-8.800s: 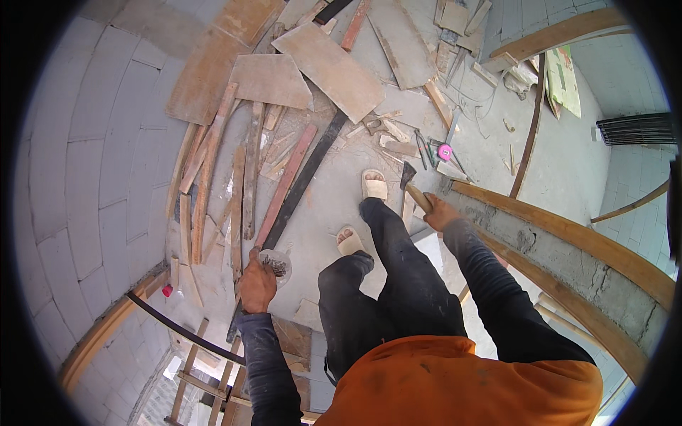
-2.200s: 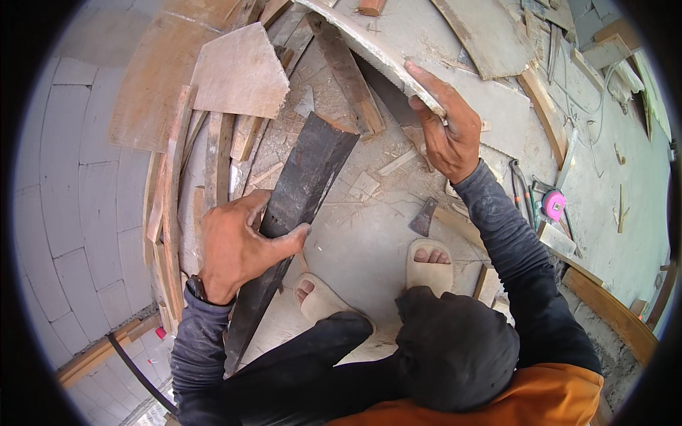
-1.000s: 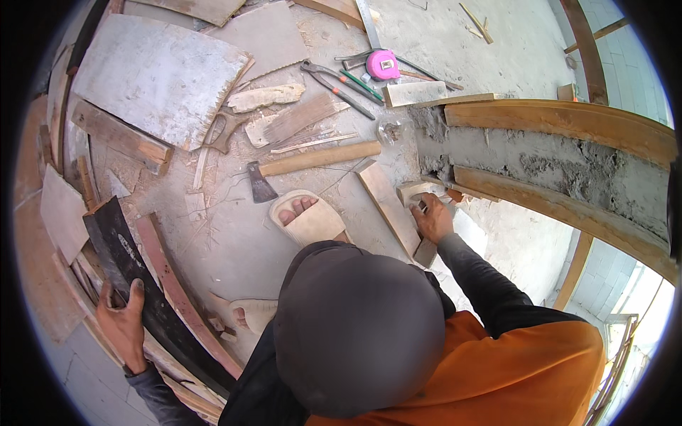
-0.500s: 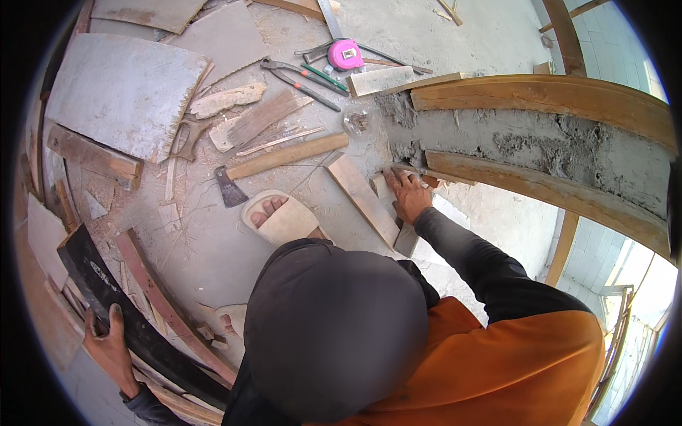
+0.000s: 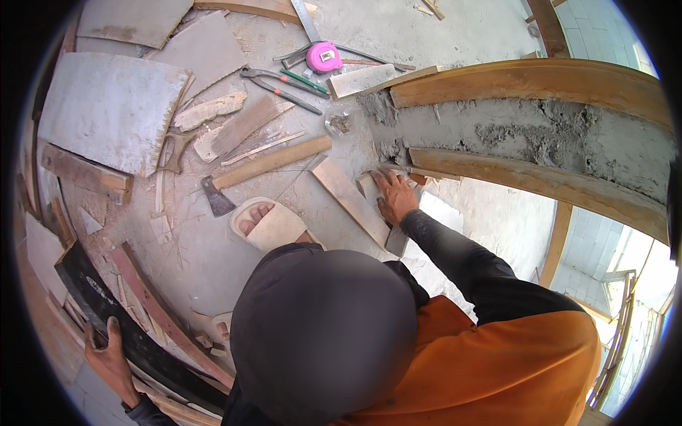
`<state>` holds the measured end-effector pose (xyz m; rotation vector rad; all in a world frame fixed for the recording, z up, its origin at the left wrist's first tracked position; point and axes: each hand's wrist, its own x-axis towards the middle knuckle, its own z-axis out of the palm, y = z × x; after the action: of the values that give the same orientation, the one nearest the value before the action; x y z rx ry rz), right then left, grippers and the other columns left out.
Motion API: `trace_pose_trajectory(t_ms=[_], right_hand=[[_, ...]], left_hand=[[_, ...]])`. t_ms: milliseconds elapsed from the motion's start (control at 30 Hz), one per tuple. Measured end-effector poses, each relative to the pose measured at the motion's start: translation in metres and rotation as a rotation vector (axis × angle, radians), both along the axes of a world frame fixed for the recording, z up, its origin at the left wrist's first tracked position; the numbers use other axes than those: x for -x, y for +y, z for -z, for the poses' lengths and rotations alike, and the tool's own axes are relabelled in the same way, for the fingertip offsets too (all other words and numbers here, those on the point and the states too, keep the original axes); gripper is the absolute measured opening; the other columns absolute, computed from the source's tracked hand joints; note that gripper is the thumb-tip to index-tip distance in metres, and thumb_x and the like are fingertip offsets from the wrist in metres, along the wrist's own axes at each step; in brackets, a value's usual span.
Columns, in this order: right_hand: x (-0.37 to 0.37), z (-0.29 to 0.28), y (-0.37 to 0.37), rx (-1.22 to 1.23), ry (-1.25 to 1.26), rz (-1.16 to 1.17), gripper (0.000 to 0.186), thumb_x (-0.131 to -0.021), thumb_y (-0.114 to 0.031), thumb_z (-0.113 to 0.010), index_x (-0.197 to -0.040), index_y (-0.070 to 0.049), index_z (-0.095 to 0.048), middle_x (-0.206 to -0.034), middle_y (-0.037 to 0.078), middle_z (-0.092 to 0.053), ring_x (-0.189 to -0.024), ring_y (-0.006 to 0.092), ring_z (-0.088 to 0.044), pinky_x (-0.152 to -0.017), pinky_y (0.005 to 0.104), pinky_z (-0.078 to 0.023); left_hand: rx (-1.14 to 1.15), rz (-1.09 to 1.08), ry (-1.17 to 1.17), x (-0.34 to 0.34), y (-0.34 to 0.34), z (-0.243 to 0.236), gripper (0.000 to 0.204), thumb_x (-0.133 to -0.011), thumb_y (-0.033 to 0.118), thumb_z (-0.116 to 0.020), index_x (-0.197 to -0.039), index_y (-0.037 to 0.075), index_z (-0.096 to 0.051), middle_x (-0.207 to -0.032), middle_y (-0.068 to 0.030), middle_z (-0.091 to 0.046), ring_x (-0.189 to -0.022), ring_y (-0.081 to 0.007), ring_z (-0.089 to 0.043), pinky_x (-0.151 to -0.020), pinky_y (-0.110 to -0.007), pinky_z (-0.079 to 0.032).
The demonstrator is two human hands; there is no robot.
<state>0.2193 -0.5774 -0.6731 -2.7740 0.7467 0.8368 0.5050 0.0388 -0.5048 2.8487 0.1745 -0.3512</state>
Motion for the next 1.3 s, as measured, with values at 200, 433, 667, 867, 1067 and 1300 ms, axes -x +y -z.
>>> trace_pose_trajectory(t_ms=[200,433,667,867,1067,1300], right_hand=[[0.072,-0.032,-0.037,0.172,-0.374,0.406,0.05,-0.089,-0.028,-0.073,-0.132,-0.005,-0.062,-0.128,0.02,-0.062,-0.125,0.0417,-0.056,-0.109,0.0493,-0.045],[0.133,0.066,-0.154,0.043,-0.369,0.984,0.05,-0.102,-0.041,-0.055,-0.133,-0.004,-0.063,-0.121,0.023,-0.072,-0.114,0.0357,-0.071,-0.103,0.044,-0.051],[0.143,0.108,-0.185,0.224,0.087,0.273,0.047,-0.108,-0.034,-0.047,-0.146,-0.008,-0.056,-0.142,0.026,-0.062,-0.132,0.0414,-0.059,-0.114,0.0434,-0.046],[0.173,0.051,-0.15,-0.172,-0.442,0.935,0.083,-0.106,-0.067,-0.039,-0.145,0.004,-0.059,-0.136,0.029,-0.067,-0.125,0.0415,-0.064,-0.109,0.0424,-0.046],[0.118,-0.034,-0.09,-0.006,0.076,0.395,0.106,-0.075,-0.074,-0.077,-0.143,0.005,-0.059,-0.136,0.034,-0.063,-0.13,0.0439,-0.061,-0.114,0.0483,-0.046],[0.101,-0.032,-0.096,-0.15,0.285,0.402,0.121,-0.062,-0.078,-0.084,-0.142,0.009,-0.057,-0.137,0.031,-0.065,-0.131,0.0417,-0.062,-0.111,0.047,-0.05]], left_hand=[[-0.016,-0.011,-0.013,0.002,-0.001,0.003,0.075,-0.092,0.038,-0.083,-0.136,-0.018,-0.06,-0.127,-0.028,-0.07,-0.118,-0.0302,-0.067,-0.109,-0.039,-0.047],[0.035,0.045,0.094,0.002,-0.03,-0.002,0.074,-0.09,0.038,-0.083,-0.133,-0.017,-0.062,-0.122,-0.0286,-0.072,-0.114,-0.0322,-0.069,-0.106,-0.04,-0.049],[0.159,0.052,0.001,0.002,-0.05,-0.015,0.053,-0.082,0.032,-0.082,-0.111,-0.012,-0.072,-0.097,-0.0219,-0.077,-0.086,-0.0292,-0.073,-0.084,-0.041,-0.056],[0.107,0.06,-0.109,0.004,-0.042,-0.016,0.048,-0.077,0.037,-0.084,-0.098,-0.005,-0.075,-0.08,-0.0197,-0.074,-0.071,-0.0325,-0.073,-0.072,-0.041,-0.056],[0.09,0.068,-0.045,-0.005,-0.035,-0.009,0.051,-0.074,0.046,-0.084,-0.093,0.0,-0.077,-0.076,-0.0197,-0.074,-0.072,-0.0373,-0.074,-0.073,-0.045,-0.057],[0.075,0.107,-0.062,-0.003,-0.02,0.003,0.064,-0.073,0.052,-0.083,-0.103,-0.005,-0.078,-0.082,-0.024,-0.075,-0.078,-0.0391,-0.076,-0.077,-0.044,-0.058]])
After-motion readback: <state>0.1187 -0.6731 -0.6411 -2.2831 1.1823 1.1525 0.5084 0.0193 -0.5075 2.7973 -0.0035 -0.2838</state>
